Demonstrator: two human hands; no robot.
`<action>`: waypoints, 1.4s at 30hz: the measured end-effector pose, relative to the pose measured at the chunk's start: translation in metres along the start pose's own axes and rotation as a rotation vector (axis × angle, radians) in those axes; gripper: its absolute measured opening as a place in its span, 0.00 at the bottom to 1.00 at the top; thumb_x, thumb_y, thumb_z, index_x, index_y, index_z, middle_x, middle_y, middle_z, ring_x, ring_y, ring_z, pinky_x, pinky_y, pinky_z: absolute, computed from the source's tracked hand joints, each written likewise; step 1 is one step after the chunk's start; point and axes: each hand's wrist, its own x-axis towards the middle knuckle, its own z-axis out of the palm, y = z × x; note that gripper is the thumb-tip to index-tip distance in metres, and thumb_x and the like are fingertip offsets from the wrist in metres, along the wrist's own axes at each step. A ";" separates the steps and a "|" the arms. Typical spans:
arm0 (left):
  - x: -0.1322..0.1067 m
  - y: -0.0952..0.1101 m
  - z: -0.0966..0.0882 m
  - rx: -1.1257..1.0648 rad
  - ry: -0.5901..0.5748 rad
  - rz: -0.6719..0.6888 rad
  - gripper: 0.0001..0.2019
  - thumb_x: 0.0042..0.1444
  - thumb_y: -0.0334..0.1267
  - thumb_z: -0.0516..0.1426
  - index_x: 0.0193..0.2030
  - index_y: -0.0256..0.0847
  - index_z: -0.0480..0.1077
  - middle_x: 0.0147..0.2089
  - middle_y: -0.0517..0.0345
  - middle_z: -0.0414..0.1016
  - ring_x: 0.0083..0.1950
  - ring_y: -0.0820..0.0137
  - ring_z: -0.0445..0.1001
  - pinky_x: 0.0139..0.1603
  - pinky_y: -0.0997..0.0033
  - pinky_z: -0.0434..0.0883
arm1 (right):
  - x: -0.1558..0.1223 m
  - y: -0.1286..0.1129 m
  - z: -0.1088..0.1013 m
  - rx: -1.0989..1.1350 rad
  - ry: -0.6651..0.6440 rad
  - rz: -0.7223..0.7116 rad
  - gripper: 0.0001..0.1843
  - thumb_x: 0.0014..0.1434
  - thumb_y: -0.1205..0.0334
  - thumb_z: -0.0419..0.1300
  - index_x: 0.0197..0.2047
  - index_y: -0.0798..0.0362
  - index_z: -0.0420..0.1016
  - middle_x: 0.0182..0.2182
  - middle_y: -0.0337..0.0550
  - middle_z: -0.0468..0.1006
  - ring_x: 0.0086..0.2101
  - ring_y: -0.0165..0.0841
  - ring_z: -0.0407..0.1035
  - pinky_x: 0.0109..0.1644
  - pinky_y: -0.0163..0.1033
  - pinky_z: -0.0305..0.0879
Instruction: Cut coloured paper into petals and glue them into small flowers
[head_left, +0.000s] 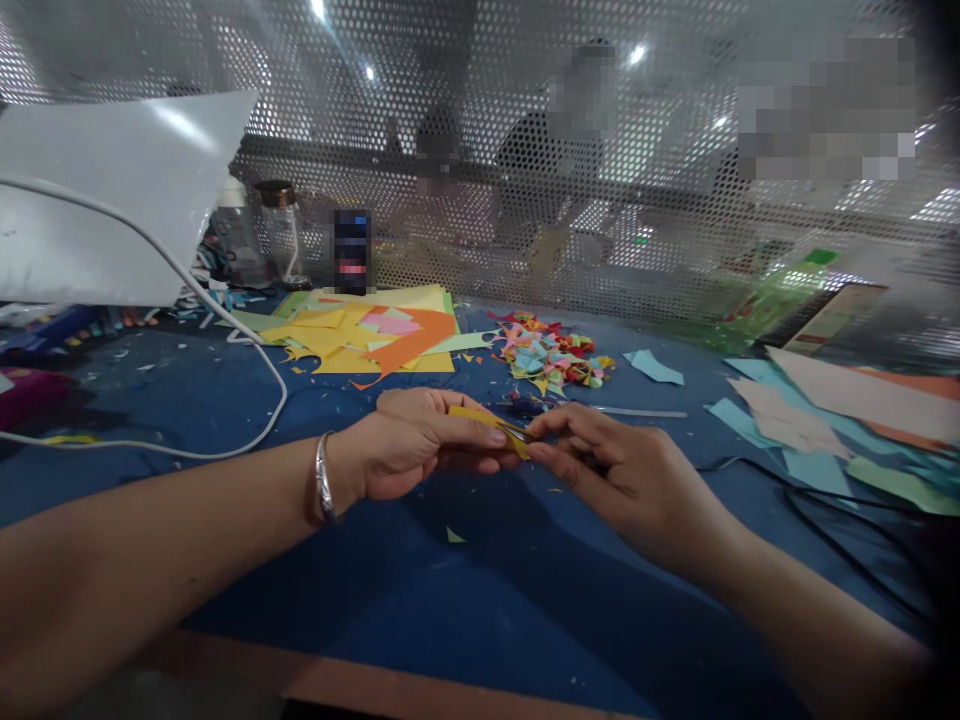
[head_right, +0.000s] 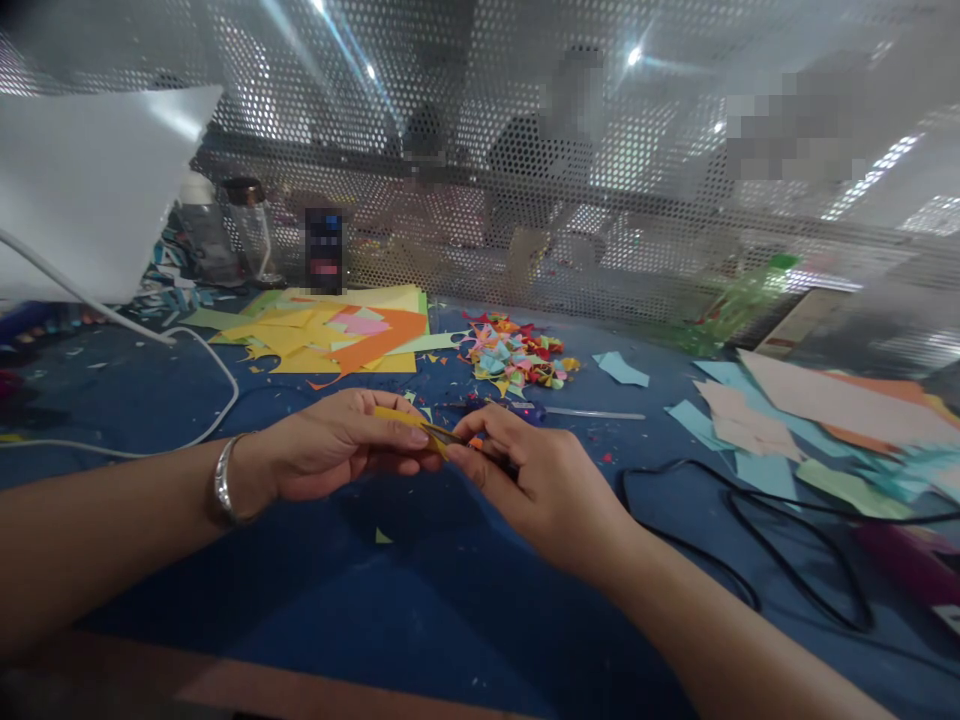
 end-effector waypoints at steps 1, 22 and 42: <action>0.000 0.000 0.000 0.003 -0.004 -0.001 0.03 0.51 0.23 0.64 0.28 0.31 0.76 0.29 0.51 0.81 0.29 0.77 0.78 0.33 0.81 0.71 | 0.000 -0.001 0.000 -0.005 0.004 -0.006 0.15 0.67 0.48 0.53 0.43 0.50 0.72 0.20 0.33 0.72 0.18 0.26 0.58 0.23 0.32 0.55; 0.000 0.003 -0.006 0.091 -0.124 -0.061 0.03 0.47 0.25 0.66 0.26 0.32 0.78 0.27 0.53 0.80 0.26 0.79 0.75 0.30 0.83 0.70 | 0.000 -0.004 0.001 -0.032 -0.022 -0.067 0.13 0.67 0.51 0.53 0.41 0.51 0.73 0.19 0.32 0.70 0.19 0.26 0.59 0.23 0.32 0.55; 0.000 0.004 -0.008 0.053 -0.139 -0.008 0.03 0.54 0.24 0.61 0.30 0.32 0.73 0.33 0.48 0.83 0.31 0.76 0.80 0.34 0.83 0.73 | -0.002 -0.001 -0.001 -0.012 -0.002 -0.040 0.16 0.67 0.48 0.52 0.41 0.51 0.72 0.19 0.32 0.68 0.18 0.26 0.56 0.22 0.31 0.54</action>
